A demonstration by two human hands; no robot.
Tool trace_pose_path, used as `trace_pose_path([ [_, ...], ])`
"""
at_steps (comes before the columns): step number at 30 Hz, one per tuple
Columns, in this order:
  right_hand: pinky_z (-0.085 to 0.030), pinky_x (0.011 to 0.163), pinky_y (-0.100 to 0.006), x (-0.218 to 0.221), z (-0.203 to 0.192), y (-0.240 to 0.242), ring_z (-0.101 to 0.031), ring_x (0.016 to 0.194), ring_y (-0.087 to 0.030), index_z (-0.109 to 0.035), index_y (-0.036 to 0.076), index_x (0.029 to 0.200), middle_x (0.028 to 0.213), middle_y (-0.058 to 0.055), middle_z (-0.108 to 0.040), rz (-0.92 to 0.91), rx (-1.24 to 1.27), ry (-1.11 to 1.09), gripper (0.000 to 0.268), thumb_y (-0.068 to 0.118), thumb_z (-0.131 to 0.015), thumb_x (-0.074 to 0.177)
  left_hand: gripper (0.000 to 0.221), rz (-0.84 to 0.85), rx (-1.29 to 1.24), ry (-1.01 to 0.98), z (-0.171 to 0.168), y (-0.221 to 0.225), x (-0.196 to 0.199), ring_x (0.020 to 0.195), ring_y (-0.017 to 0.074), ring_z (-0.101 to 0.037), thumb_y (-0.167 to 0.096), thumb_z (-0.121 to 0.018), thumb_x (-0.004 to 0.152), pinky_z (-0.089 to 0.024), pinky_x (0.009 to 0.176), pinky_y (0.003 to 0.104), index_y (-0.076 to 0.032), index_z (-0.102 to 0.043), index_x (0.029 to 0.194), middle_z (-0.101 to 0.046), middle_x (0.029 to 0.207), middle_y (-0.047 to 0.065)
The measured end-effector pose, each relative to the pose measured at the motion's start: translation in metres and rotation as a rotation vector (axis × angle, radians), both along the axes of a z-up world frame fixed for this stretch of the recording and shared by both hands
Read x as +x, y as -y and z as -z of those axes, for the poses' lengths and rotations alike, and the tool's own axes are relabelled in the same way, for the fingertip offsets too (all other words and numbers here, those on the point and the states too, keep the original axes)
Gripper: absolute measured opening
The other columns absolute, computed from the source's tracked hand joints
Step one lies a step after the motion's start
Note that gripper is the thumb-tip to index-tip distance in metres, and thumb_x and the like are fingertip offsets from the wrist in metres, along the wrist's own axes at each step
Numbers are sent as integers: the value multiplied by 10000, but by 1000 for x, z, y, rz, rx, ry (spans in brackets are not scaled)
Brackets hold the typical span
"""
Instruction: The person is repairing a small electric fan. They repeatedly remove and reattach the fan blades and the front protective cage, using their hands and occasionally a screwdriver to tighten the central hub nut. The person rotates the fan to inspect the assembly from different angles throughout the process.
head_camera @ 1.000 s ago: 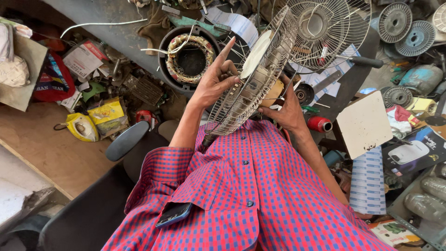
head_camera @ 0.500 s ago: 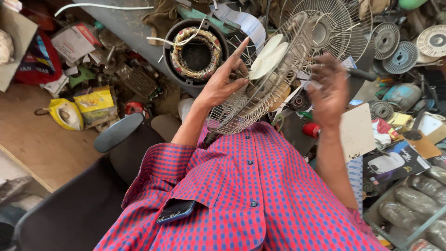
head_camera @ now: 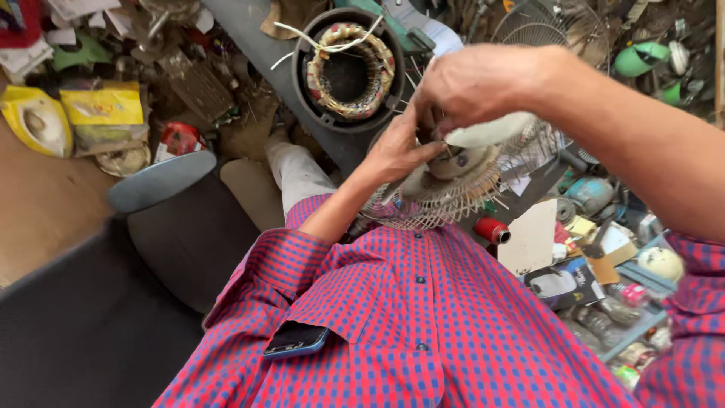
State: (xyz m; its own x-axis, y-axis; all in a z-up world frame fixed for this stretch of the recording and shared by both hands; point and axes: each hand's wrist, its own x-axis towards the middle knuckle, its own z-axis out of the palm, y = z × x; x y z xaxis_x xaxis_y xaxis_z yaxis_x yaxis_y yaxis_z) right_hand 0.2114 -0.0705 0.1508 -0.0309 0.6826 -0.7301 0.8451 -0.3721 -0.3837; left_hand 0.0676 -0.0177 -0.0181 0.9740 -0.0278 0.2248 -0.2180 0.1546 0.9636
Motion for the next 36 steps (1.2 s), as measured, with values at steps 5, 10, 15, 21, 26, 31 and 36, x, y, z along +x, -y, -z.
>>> trace_pose_path([
  [5,-574,757,-428,-4,30,-1,-724,851,-313,-769,121,969,875,-114,-758,-96,-166,37,203,257,-746,820,679,90,16,-166,18,-1,-17,1140,294,-586,-294,-860,795,-481,1054,417,-54,-530,1338,-612,1177,141],
  [10,-551,721,-459,-6,36,0,-706,854,-329,-762,107,981,865,-103,-741,-10,-90,-40,297,263,-787,730,699,151,-4,-104,37,4,-25,1233,364,-543,-296,-766,782,-392,1095,468,1,-522,1366,-585,1269,202],
  [15,-551,737,-454,-4,36,0,-710,834,-323,-770,114,926,836,-96,-725,44,-115,-86,221,263,-772,764,595,239,76,-292,47,13,-28,1234,357,-595,-321,-734,775,-457,1103,395,-31,-570,1268,-633,1229,198],
  [21,-540,703,-472,-3,33,1,-691,826,-345,-759,98,940,819,-116,-693,45,-61,-52,219,236,-764,770,804,218,-236,-268,45,7,-20,1216,287,-615,-248,-722,714,-428,1107,377,-12,-468,1439,-645,1260,161],
  [26,-546,727,-469,-8,30,2,-706,838,-341,-755,99,989,855,-118,-738,87,-93,-52,273,252,-774,764,754,310,-323,-281,49,8,-20,1155,254,-582,-194,-713,725,-454,1099,353,-25,-511,1432,-622,1195,142],
  [31,-560,690,-460,-9,30,-2,-717,788,-344,-764,112,1000,810,-130,-749,82,-168,-15,281,268,-784,768,710,309,-298,-234,56,11,-19,1228,248,-563,-190,-719,741,-407,1137,355,-14,-507,1395,-609,1258,138],
  [36,-568,658,-449,-12,29,-3,-724,746,-345,-775,120,991,787,-131,-743,77,-240,61,283,288,-803,764,606,292,-156,-238,49,11,-20,1239,290,-578,-213,-730,760,-421,1143,364,-12,-557,1304,-610,1261,156],
])
